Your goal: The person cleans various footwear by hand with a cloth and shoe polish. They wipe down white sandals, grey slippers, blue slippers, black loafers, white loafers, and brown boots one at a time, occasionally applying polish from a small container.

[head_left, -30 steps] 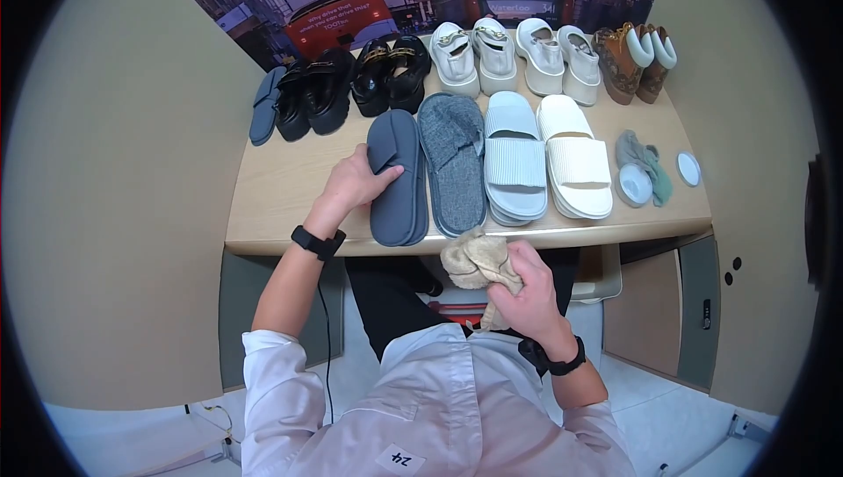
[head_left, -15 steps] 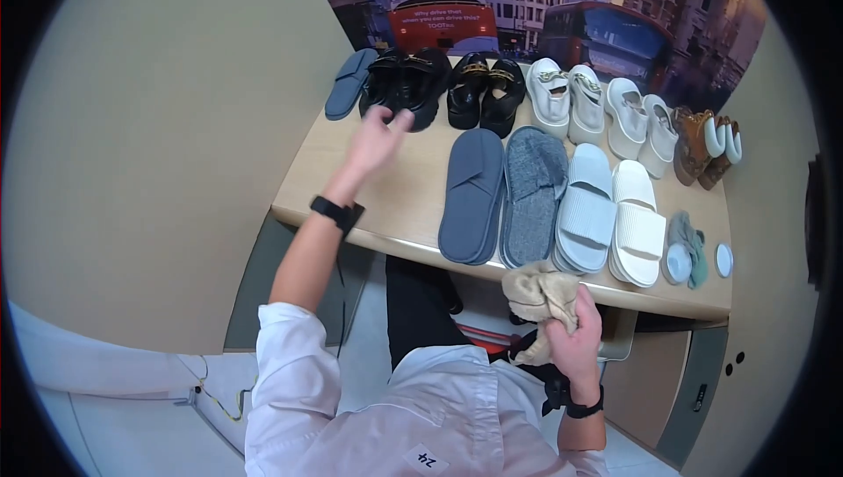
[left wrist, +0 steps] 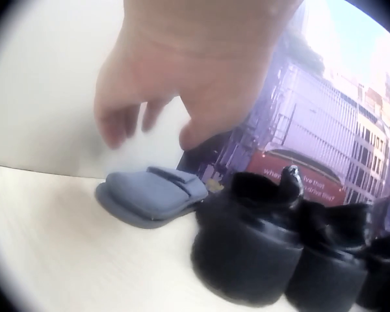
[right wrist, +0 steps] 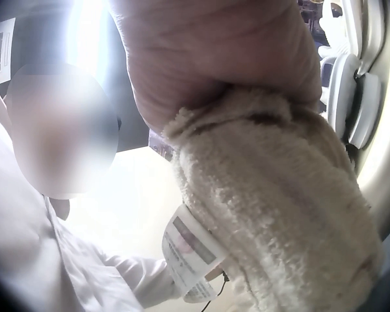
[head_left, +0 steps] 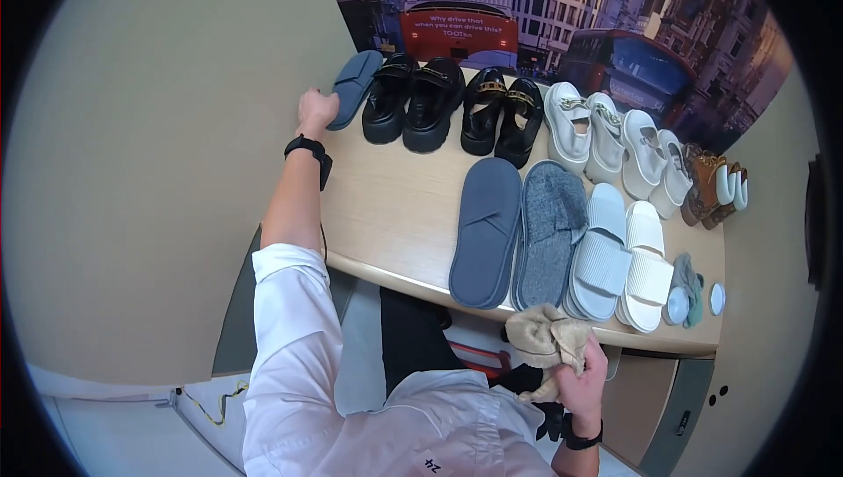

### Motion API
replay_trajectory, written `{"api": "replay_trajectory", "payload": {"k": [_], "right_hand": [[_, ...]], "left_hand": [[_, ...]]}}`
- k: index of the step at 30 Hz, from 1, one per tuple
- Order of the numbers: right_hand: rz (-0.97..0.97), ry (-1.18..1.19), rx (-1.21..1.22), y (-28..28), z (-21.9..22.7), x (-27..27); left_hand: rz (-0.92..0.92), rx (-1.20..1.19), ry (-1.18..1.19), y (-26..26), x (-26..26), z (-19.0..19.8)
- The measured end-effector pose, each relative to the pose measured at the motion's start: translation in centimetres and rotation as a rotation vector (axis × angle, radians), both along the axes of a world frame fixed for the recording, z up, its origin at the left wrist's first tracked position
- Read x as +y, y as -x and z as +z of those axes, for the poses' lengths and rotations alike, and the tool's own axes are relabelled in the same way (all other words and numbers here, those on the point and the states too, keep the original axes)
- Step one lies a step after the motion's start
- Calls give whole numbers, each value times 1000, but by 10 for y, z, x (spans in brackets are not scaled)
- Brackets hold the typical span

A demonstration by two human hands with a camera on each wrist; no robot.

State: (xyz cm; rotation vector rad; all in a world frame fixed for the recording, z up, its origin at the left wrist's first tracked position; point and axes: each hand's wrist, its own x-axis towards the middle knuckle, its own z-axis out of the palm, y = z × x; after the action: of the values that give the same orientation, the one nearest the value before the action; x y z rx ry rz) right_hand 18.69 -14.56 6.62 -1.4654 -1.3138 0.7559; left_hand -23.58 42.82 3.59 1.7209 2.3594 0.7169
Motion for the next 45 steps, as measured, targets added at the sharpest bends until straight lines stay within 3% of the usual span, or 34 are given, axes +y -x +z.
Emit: {"api": "replay_trajectory", "payload": {"k": [7, 13, 16, 20, 23, 27, 29, 31, 33, 36, 40, 42, 44, 45], "right_hand": [[-47, 75, -16, 6, 3, 15], [-52, 101, -6, 11, 0, 22], [-40, 81, -6, 12, 3, 22], [-14, 43, -23, 10, 11, 20], [6, 11, -26, 5, 20, 14], [22, -46, -2, -1, 36, 14], [22, -48, 43, -4, 38, 19], [25, -62, 35, -4, 44, 33], [18, 28, 177, -3, 38, 51], [-12, 40, 274, 15, 39, 82], [-41, -8, 307, 22, 15, 96], [-40, -42, 277, 21, 5, 91], [-53, -122, 57, 20, 1, 79], [-60, -159, -53, 20, -1, 73]], "left_hand": [[15, 110, 270, -15, 12, -13], [9, 37, 265, -13, 18, 5], [-8, -122, 245, -11, 20, 23], [21, -127, 15, -1, 9, 32], [-223, -1012, -91, 11, -30, 41], [-370, -1399, -327, -15, -147, 61], [-441, -1464, -336, -39, -211, 57], [-579, -1559, -226, -62, -259, 37], [-635, -1736, -104, -94, -305, 31], [-711, -1750, 18, -136, -353, 10], [-753, -1812, 179, -180, -401, 11], [-844, -1729, 309, -184, -408, 1], [-1000, -1750, 437, -188, -410, 8], [-983, -1821, 471, -189, -406, 6]]}}
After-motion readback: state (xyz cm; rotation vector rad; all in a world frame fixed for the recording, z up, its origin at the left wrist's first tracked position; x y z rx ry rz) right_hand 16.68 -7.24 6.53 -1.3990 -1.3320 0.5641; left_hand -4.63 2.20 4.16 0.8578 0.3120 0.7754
